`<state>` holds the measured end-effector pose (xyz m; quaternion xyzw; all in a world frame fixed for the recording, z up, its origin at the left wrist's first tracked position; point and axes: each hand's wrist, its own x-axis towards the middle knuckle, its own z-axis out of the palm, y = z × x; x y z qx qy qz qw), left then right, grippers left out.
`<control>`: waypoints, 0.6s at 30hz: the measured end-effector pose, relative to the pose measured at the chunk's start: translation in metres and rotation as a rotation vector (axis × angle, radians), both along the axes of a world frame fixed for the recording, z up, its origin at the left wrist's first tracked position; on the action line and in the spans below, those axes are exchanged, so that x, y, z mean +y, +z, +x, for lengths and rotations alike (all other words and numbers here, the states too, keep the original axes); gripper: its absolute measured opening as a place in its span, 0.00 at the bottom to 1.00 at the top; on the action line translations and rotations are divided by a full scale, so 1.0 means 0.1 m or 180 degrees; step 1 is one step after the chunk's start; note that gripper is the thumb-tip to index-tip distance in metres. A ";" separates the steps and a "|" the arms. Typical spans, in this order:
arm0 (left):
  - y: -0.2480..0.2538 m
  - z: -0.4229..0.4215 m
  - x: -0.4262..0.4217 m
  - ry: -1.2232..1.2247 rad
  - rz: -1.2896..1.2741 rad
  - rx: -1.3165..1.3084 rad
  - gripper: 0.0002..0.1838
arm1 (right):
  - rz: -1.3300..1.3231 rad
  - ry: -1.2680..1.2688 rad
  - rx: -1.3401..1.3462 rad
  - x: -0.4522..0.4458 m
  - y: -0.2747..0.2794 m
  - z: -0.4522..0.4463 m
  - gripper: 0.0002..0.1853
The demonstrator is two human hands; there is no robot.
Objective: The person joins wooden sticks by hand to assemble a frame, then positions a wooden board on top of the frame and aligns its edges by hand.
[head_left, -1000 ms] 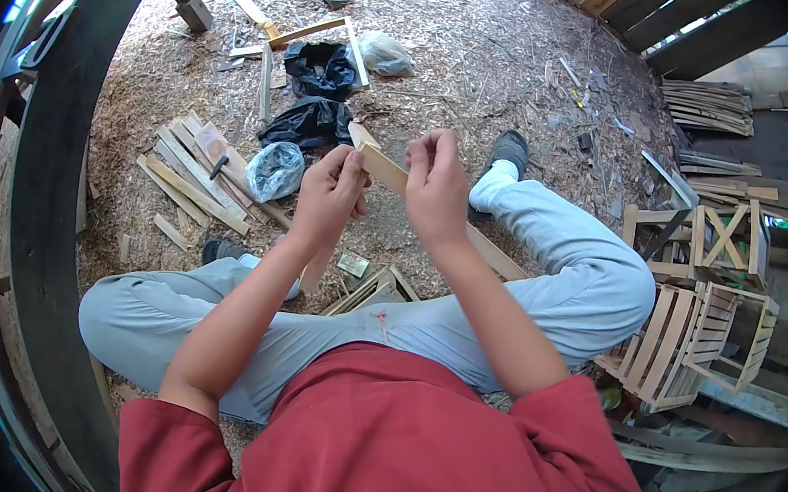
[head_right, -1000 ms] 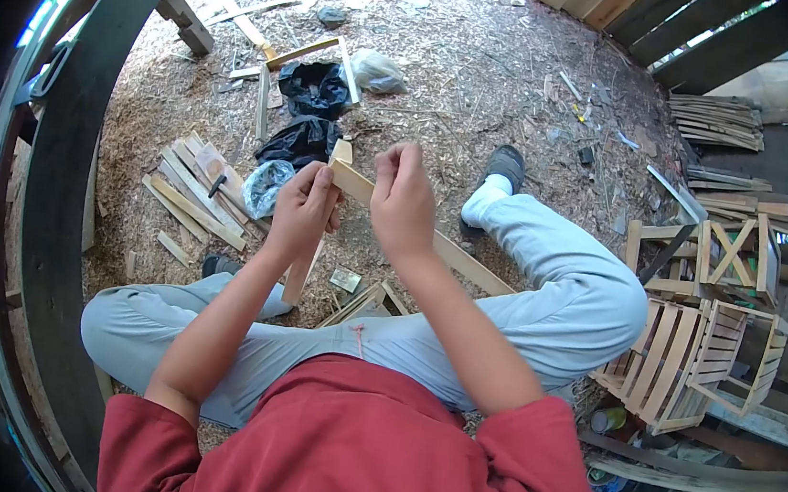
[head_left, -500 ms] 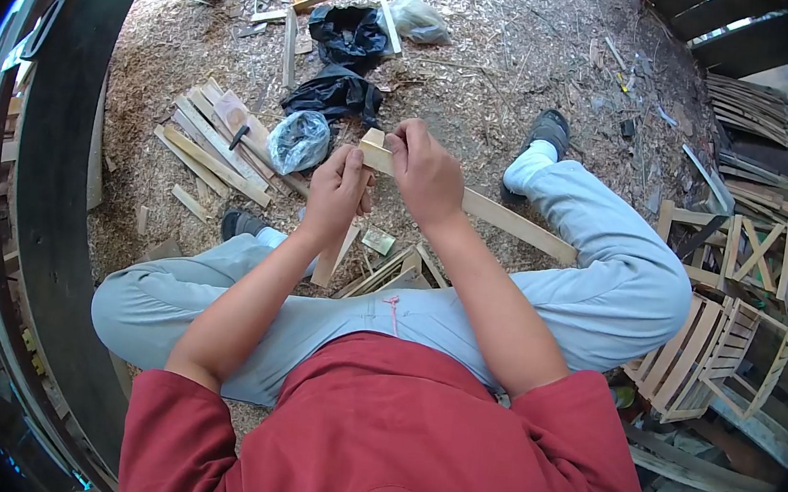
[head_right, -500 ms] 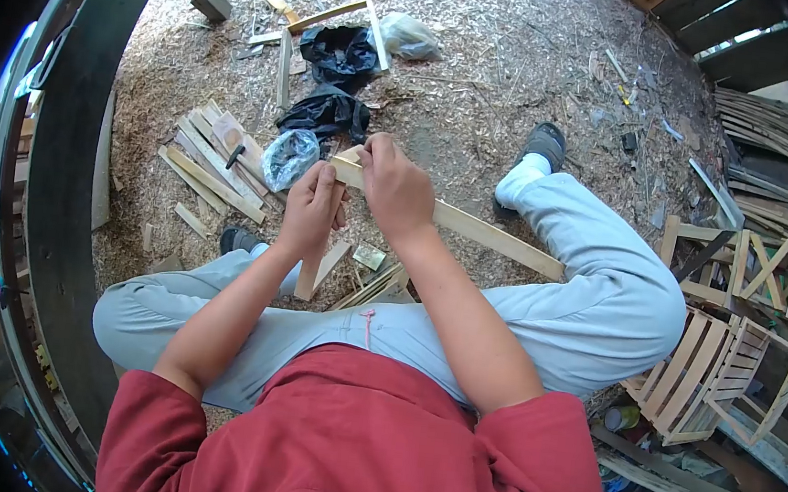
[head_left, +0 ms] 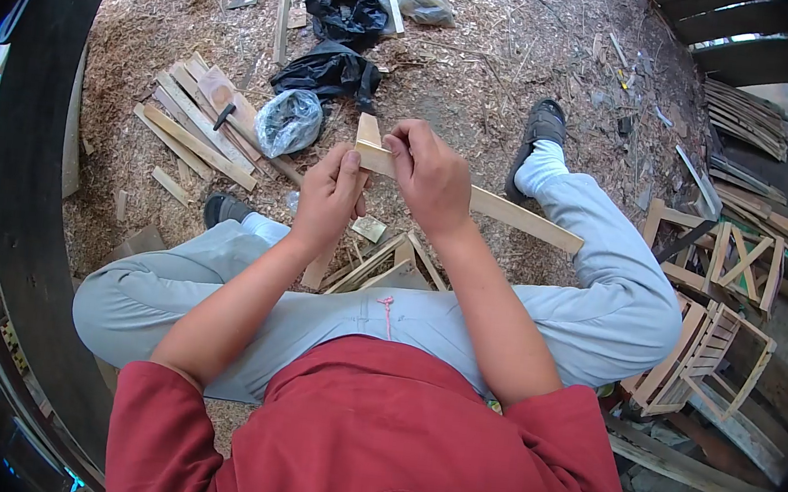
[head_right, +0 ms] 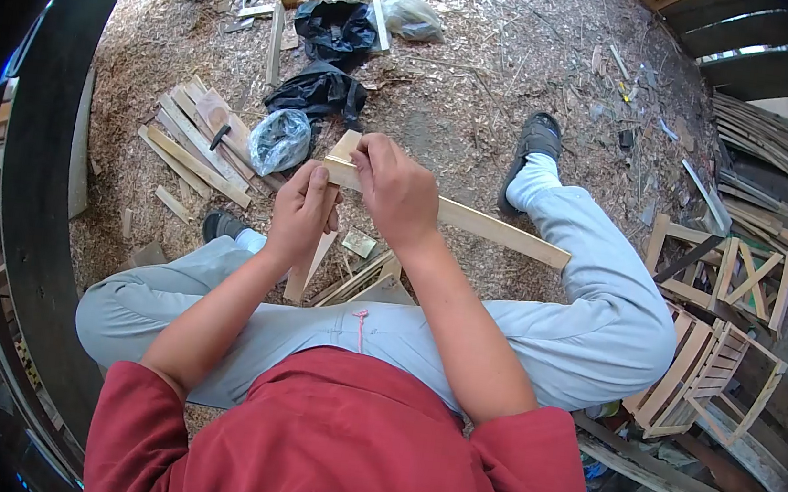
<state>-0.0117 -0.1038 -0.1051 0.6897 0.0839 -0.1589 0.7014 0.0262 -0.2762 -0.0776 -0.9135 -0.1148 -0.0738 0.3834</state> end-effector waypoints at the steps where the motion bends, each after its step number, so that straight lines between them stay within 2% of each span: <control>1: -0.02 0.01 0.01 0.0019 -0.0033 0.0008 0.19 | 0.0000 0.0006 0.0006 0.01 0.01 0.00 0.07; 6: -0.08 0.07 0.02 0.0270 -0.0290 0.0135 0.18 | 0.0551 0.0196 -0.0456 0.05 -0.03 0.06 0.08; 12: -0.07 0.14 -0.04 0.0341 -0.0307 0.0162 0.18 | 0.1041 0.0067 -0.0303 0.10 -0.10 0.03 0.09; 18: -0.07 0.13 -0.08 0.0416 -0.0264 0.0168 0.18 | 0.0801 0.0188 -0.0532 0.09 -0.15 0.03 0.09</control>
